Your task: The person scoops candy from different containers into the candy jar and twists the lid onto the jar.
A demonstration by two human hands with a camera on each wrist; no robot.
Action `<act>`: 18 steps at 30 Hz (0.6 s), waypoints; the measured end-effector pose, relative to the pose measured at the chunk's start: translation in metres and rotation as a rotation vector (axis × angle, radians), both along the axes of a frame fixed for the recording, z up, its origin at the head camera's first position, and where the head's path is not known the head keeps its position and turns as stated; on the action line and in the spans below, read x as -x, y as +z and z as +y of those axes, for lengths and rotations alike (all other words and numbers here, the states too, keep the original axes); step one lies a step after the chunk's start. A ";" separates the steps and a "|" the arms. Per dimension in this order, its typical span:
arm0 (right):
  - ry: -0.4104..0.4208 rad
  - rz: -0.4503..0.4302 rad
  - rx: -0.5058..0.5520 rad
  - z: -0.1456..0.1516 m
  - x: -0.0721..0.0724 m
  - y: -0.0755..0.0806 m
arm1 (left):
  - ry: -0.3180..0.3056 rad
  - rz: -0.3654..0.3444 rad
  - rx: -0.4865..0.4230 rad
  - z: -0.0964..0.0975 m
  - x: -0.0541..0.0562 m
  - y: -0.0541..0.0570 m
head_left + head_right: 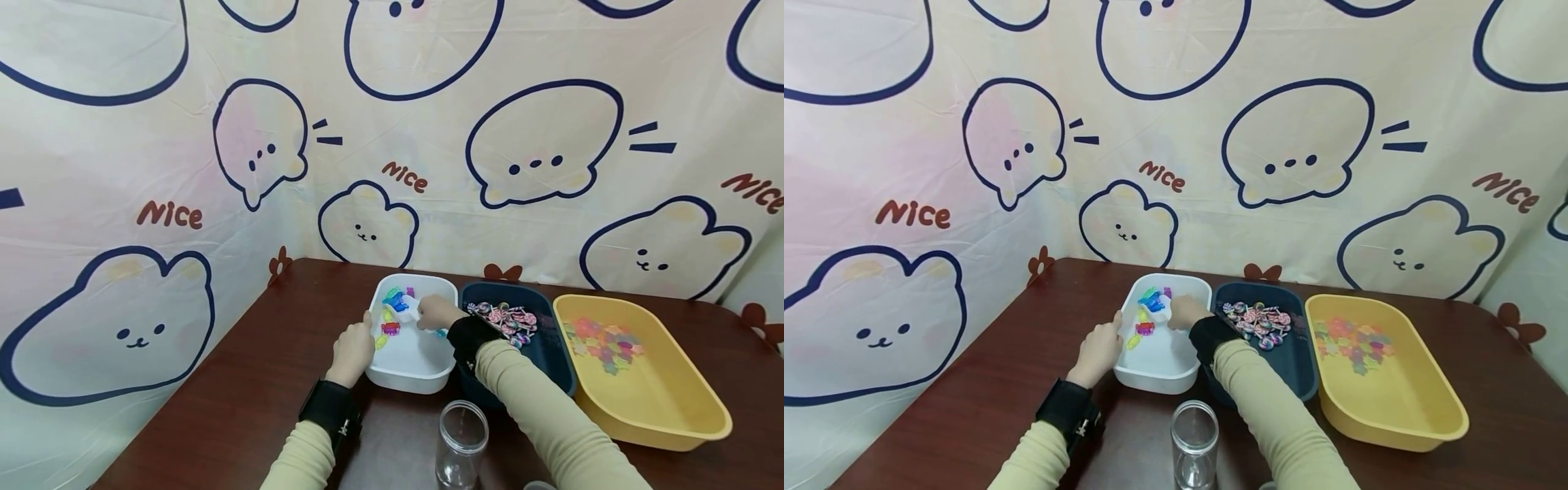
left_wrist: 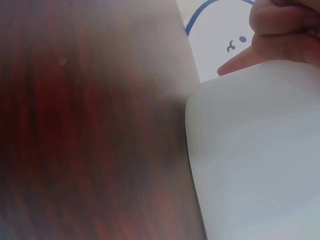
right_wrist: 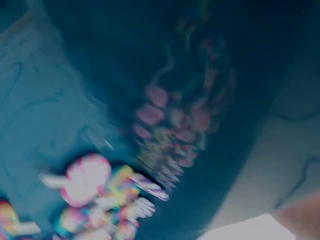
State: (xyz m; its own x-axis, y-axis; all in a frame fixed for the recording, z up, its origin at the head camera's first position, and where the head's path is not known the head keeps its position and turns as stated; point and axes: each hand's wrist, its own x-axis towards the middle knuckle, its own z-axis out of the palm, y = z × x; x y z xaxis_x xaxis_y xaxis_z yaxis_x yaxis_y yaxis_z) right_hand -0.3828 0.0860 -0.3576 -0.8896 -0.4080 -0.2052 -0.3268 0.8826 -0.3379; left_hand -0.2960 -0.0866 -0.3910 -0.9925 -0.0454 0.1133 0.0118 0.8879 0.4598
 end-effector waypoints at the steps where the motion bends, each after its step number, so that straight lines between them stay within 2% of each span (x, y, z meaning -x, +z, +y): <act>1: 0.015 -0.007 0.016 0.002 0.000 -0.001 | 0.000 0.002 0.003 0.000 0.000 0.000; 3: 0.024 -0.019 0.046 0.003 0.000 -0.004 | 0.000 0.004 0.004 0.000 -0.001 0.000; 7: -0.016 -0.033 0.077 0.002 0.000 -0.005 | 0.002 0.015 -0.002 -0.001 0.000 0.001; 11: -0.041 -0.024 0.070 0.001 0.001 -0.005 | 0.005 0.025 -0.004 -0.002 0.000 0.001; 18: -0.077 -0.072 0.041 0.002 0.002 -0.007 | 0.000 0.030 -0.010 -0.002 -0.001 -0.001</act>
